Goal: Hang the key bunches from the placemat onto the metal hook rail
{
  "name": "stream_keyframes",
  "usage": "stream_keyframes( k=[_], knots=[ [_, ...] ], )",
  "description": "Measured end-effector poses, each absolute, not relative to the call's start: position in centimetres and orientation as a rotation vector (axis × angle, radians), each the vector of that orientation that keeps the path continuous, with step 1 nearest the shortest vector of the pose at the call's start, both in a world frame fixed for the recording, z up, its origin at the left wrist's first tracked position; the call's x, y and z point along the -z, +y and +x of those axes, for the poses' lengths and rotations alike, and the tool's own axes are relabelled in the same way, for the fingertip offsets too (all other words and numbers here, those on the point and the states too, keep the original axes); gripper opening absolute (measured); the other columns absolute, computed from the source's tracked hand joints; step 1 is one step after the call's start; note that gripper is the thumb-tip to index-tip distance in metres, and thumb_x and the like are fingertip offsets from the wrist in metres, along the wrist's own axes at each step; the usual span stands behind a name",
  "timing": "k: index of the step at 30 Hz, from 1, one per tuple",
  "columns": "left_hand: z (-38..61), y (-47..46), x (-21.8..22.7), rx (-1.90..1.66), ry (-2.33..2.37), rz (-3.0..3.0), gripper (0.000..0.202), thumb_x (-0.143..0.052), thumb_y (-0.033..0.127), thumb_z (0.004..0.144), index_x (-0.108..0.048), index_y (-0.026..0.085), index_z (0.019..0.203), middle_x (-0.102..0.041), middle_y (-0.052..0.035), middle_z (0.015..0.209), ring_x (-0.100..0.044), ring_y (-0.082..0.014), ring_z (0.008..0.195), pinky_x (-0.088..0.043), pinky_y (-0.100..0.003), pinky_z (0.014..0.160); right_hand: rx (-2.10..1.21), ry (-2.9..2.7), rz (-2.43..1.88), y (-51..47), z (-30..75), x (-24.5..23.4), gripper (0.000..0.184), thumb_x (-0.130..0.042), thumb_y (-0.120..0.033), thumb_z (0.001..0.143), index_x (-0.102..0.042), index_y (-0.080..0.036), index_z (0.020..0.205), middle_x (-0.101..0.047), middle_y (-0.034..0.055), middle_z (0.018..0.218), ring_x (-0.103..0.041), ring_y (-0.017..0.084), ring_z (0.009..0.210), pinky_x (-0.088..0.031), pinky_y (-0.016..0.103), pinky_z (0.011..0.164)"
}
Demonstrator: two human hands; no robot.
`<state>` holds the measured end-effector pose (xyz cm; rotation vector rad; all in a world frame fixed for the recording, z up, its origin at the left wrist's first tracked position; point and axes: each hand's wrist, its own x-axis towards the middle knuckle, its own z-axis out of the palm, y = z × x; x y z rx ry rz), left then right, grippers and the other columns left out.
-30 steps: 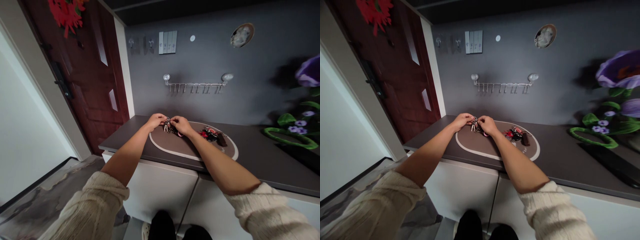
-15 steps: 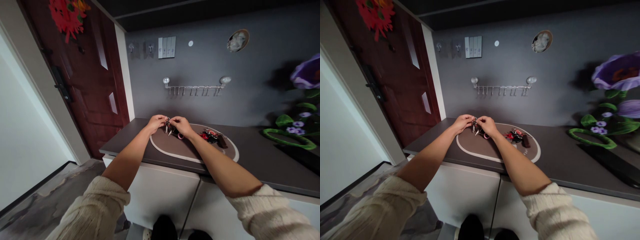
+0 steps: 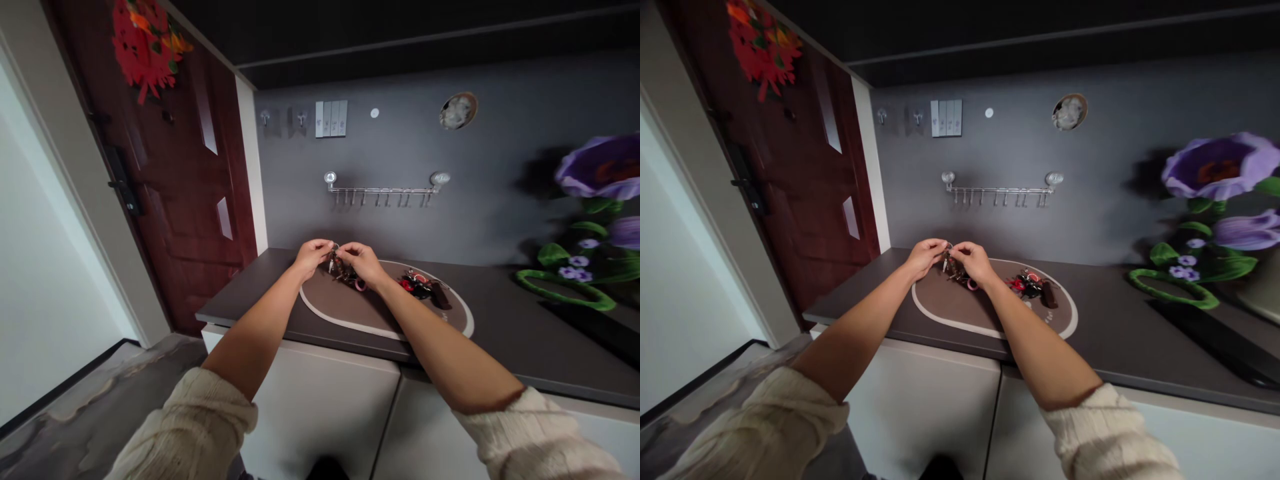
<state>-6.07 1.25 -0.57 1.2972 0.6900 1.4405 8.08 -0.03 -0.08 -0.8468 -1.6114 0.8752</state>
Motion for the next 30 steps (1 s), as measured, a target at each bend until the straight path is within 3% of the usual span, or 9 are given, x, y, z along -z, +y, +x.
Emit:
stream_keyframes(
  k=[5,10,17,23,30],
  knots=[
    [-6.0,1.2,0.4,-1.491,0.739,1.345,0.031,-0.056,0.04,0.067,-0.058,0.011,0.078,-0.06,-0.0062,0.077,-0.055,-0.0103,0.068,-0.045,-0.025,0.063,-0.885,-1.591,-0.832,-0.1,8.3,0.0,0.022,-0.06,-0.036,0.061,-0.054,-0.016,0.071,-0.056,-0.0017,0.064,-0.047,0.007,0.056,-0.037,0.02,0.055],
    [-5.9,2.3,1.2,-1.615,1.11,1.482,0.033,-0.045,0.043,0.073,-0.056,0.012,0.072,-0.055,-0.0027,0.062,-0.049,-0.0086,0.054,-0.038,-0.02,0.05,-0.905,-1.533,-0.785,-0.2,8.3,-0.2,0.023,-0.058,-0.037,0.064,-0.052,-0.017,0.072,-0.054,-0.0023,0.063,-0.047,0.007,0.056,-0.038,0.02,0.056],
    [-6.1,2.6,1.8,-1.605,1.529,2.017,0.037,-0.036,0.039,0.078,-0.054,0.014,0.057,-0.051,-0.0002,0.053,-0.043,-0.0085,0.051,-0.029,-0.021,0.053,-0.921,-1.414,-0.702,-0.2,7.8,-1.9,0.028,-0.06,-0.04,0.061,-0.051,-0.017,0.074,-0.055,-0.0019,0.065,-0.051,0.009,0.06,-0.041,0.023,0.061],
    [-6.1,2.1,1.3,-1.551,1.734,2.103,0.036,-0.032,0.035,0.081,-0.057,0.015,0.065,-0.056,-0.0028,0.062,-0.046,-0.0099,0.056,-0.028,-0.022,0.056,-0.95,-1.296,-0.707,0.9,7.0,-4.2,0.029,-0.062,-0.04,0.058,-0.051,-0.017,0.073,-0.058,-0.0009,0.066,-0.052,0.008,0.055,-0.04,0.021,0.052],
    [-6.0,1.7,1.1,-1.486,1.859,2.23,0.035,-0.029,0.033,0.082,-0.058,0.016,0.071,-0.059,-0.0057,0.072,-0.05,-0.0129,0.066,-0.03,-0.024,0.06,-0.958,-1.169,-0.664,4.3,5.7,-6.5,0.016,-0.059,-0.028,0.062,-0.05,-0.016,0.07,-0.055,-0.0029,0.055,-0.051,0.008,0.048,-0.042,0.021,0.049]
  ],
)
